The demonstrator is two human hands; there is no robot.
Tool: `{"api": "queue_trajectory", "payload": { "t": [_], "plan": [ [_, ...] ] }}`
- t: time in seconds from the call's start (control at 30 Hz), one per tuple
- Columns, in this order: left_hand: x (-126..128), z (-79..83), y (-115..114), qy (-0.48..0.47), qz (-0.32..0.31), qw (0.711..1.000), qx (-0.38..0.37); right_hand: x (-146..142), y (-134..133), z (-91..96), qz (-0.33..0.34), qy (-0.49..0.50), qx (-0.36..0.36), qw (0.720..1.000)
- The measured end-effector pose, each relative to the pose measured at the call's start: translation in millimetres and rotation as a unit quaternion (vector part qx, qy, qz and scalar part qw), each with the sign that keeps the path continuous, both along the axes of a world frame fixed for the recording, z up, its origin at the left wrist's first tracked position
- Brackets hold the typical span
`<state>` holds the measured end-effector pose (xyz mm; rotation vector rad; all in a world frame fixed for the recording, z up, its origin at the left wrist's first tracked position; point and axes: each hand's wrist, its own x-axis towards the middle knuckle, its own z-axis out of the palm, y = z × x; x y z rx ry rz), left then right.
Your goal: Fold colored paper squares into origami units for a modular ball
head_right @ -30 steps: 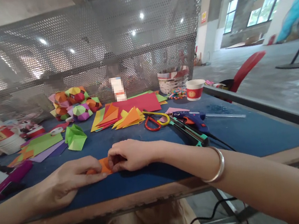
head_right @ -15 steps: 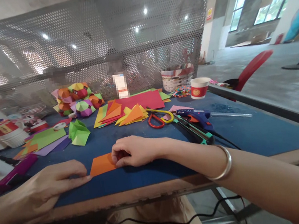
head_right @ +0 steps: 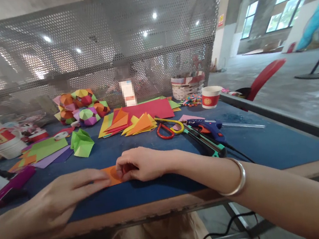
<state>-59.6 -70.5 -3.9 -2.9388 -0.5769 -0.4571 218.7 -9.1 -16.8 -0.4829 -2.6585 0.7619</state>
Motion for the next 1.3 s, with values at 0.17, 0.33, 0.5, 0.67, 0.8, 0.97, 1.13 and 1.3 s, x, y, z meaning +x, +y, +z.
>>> {"api": "queue_trajectory", "payload": {
  "t": [0.17, 0.33, 0.5, 0.67, 0.8, 0.97, 1.13, 1.3],
  "plan": [
    [18.4, -2.3, -1.2, -0.015, -0.005, 0.999, -0.035, 2.6, 2.4, -4.8, 0.040, 0.027, 0.028, 0.998],
    [17.7, -4.7, 3.0, -0.020, -0.030, 0.999, -0.023, 5.7, -1.2, -3.9, 0.050, 0.035, 0.078, 0.995],
    [14.8, -10.4, 4.5, -0.033, -0.025, 0.999, 0.003, 7.5, -2.5, 1.4, 0.056, 0.041, 0.122, 0.990],
    [13.3, -11.6, 5.7, -0.033, -0.032, 0.999, 0.005, 13.9, -0.5, -0.5, 0.058, 0.065, 0.146, 0.985],
    [11.7, -13.6, 6.7, -0.029, -0.030, 0.999, 0.010, 23.8, -2.5, -3.7, 0.045, 0.071, 0.150, 0.985],
    [13.1, -12.6, 6.3, -0.046, -0.035, 0.998, -0.007, 37.5, -7.2, -6.9, 0.038, 0.110, 0.153, 0.981],
    [10.7, -16.6, 8.3, -0.065, -0.036, 0.997, -0.002, 37.5, -8.7, -8.0, -0.007, 0.137, 0.125, 0.983],
    [8.2, -25.7, 9.8, -0.079, -0.022, 0.996, -0.020, 13.7, -2.5, 4.4, -0.177, 0.095, 0.088, 0.976]
  ]
}}
